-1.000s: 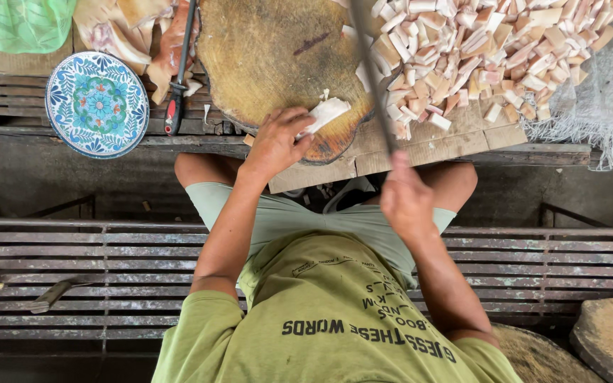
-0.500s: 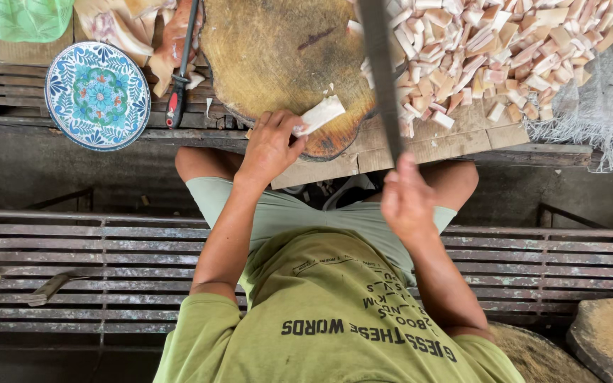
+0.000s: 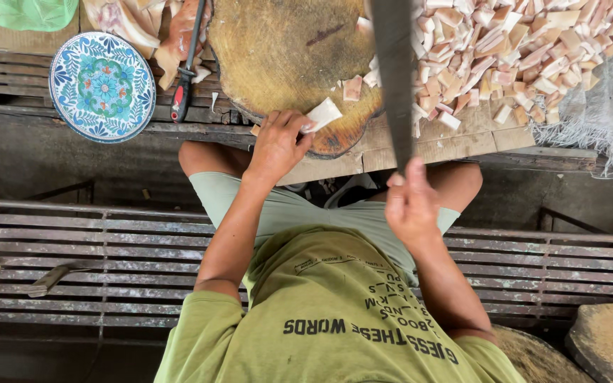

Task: The person uses a large knife to cut pieces of pork fat into small cubes on a wooden cutting board. The person repeatedly slices the fat, repositions the pieces, and accumulates a pile of diced fat on the board.

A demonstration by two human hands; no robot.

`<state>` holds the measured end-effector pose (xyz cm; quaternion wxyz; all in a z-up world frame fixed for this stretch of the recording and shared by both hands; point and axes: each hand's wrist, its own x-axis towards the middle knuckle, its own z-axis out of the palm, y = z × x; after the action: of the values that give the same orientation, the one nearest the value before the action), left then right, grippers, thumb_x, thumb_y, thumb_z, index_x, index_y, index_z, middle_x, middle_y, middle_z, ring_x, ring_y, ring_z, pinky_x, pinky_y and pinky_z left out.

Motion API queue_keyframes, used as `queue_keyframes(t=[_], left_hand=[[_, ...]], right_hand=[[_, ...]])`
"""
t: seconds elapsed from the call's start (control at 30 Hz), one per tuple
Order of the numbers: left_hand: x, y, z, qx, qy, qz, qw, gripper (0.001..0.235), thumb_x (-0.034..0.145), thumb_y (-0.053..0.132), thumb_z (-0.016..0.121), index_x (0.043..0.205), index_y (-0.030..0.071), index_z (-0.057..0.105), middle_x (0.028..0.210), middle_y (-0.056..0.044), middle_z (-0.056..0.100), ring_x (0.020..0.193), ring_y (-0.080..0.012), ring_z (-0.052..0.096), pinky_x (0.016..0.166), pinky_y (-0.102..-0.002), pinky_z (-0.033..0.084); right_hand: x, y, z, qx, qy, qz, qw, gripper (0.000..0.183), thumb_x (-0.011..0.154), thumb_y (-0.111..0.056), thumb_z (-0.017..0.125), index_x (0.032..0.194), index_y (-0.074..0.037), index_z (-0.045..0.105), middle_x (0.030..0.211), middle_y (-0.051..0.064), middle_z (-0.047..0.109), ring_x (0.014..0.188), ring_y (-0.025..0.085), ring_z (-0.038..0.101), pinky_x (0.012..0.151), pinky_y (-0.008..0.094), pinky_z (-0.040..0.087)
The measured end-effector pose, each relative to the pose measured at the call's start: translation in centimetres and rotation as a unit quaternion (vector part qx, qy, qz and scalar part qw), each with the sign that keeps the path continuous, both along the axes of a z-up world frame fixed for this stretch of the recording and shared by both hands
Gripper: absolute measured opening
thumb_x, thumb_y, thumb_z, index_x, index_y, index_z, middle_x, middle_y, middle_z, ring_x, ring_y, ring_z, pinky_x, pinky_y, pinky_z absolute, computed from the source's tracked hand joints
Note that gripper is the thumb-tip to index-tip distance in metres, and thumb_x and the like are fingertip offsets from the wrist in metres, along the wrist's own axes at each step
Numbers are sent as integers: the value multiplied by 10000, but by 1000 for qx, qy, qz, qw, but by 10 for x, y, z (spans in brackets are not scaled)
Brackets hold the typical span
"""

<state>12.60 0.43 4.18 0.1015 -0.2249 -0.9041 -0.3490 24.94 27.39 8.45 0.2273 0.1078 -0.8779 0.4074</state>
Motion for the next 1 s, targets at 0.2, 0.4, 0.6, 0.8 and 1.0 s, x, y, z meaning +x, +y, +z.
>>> queue_keyframes(t=[0.2,0.4,0.6,0.8,1.0], left_hand=[[-1,3,0,6,10,15,1000,219,838,146,798,1032,99,707,1052,-88,680,1028,-349,596,911,-467,480],[6,4,-1,0,11,28,1000,258,844,163,809,1059,98,682,1090,-99,666,1030,-350,589,894,-478,468],[8,3,-6,-6,16,36,999,278,844,180,817,1063,87,673,1112,-100,662,1033,-346,586,870,-481,451],[4,7,-6,-24,-4,52,998,316,830,224,839,1064,109,659,1114,-94,656,1052,-345,585,877,-485,441],[16,-3,-1,0,-24,70,997,464,793,292,871,1092,73,592,1179,-129,606,1102,-359,554,904,-500,397]], right_hand=[[-15,-11,3,180,-188,39,965,678,871,17,655,1525,-34,485,854,208,711,666,411,661,634,495,547],[1,-3,15,2,-40,7,999,571,993,72,613,1535,-22,460,971,217,684,683,294,687,673,405,590],[-5,-18,0,149,-82,72,983,632,883,50,642,1493,-32,499,833,209,680,630,368,643,605,461,544],[-1,-3,12,85,-156,35,984,633,940,34,645,1543,-65,479,913,218,700,706,372,682,664,458,571],[13,-12,6,15,-25,32,999,588,985,48,613,1536,-48,430,1067,241,722,737,327,726,668,403,590]])
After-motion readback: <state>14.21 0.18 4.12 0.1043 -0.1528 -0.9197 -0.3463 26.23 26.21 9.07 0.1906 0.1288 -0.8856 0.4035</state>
